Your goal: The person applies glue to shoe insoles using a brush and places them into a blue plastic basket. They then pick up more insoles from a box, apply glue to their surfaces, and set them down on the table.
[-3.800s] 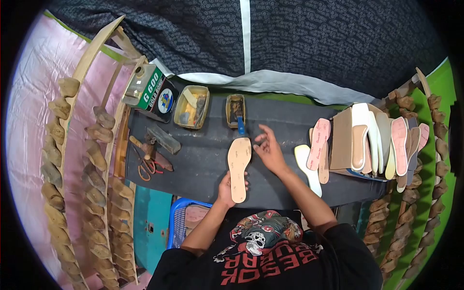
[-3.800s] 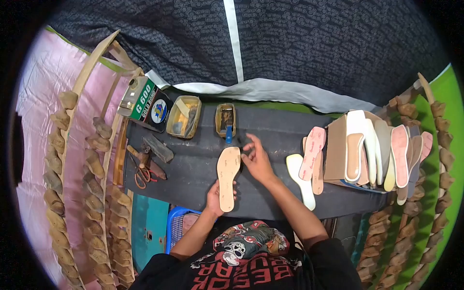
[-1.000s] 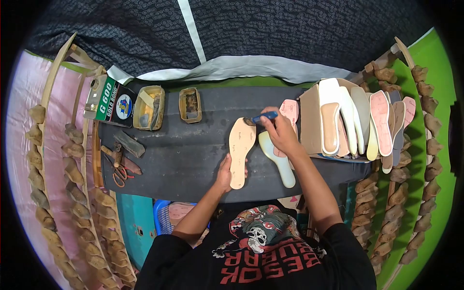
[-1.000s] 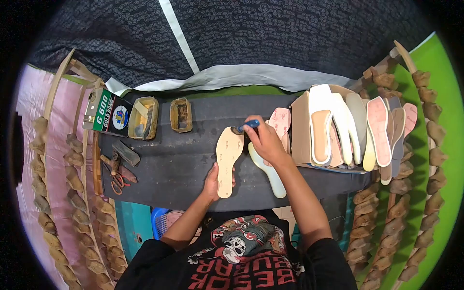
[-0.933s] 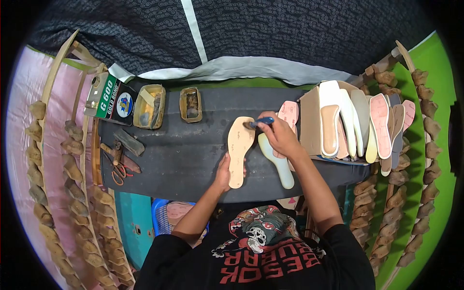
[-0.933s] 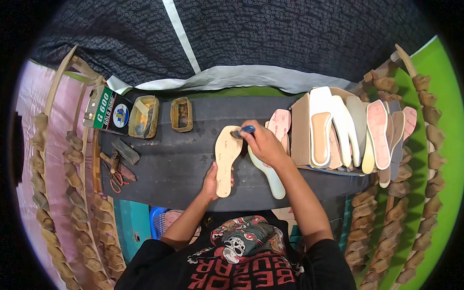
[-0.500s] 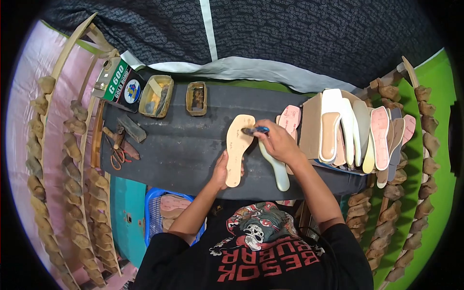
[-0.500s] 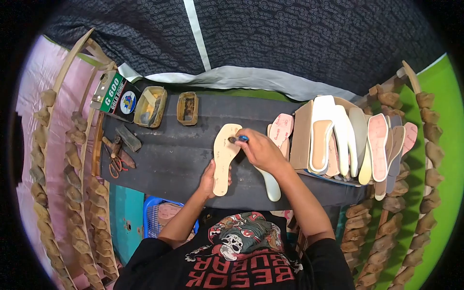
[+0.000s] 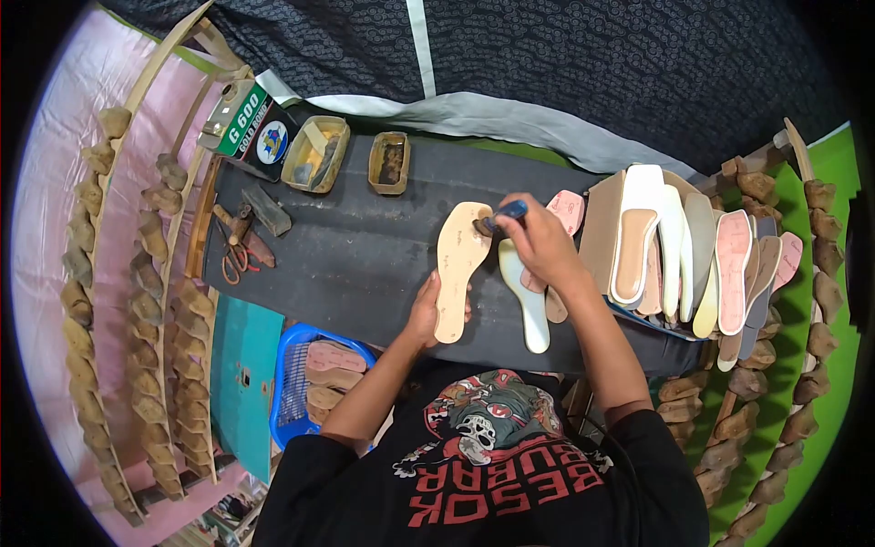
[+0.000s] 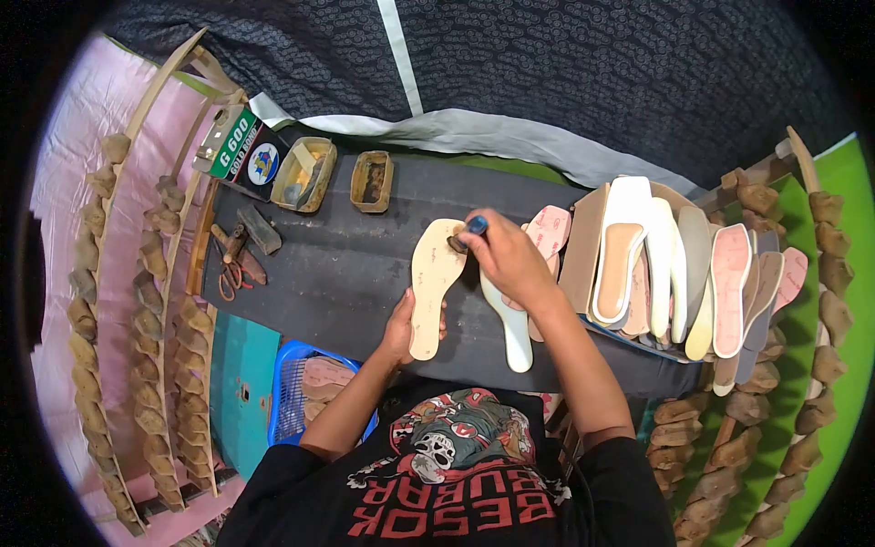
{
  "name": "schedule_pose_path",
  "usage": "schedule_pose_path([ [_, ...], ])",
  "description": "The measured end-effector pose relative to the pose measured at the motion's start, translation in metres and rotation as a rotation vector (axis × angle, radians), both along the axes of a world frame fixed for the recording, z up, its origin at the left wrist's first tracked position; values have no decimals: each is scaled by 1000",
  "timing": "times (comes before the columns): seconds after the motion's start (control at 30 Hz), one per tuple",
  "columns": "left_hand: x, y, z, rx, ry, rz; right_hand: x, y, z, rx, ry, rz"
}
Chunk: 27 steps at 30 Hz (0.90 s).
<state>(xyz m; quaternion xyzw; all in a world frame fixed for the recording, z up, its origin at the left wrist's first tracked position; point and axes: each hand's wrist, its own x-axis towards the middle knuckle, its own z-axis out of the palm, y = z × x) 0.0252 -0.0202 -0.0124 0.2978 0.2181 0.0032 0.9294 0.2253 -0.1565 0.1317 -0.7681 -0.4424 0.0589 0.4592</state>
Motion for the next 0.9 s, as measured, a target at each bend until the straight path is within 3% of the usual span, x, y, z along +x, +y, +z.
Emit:
schedule_pose_path([
  [0.27,2,-8,13,65,25,93,-13,2,2,-19,-70,196],
  [0.5,-5,-1,3,76,-20,17,-5,13,12,6,-137,43],
  [0.7,1,14,12,106,37,40,-36,14,16,-62,-115,158],
  [0.9,3,23,16,122,3,-64,-15,19,22,-43,-101,-58],
])
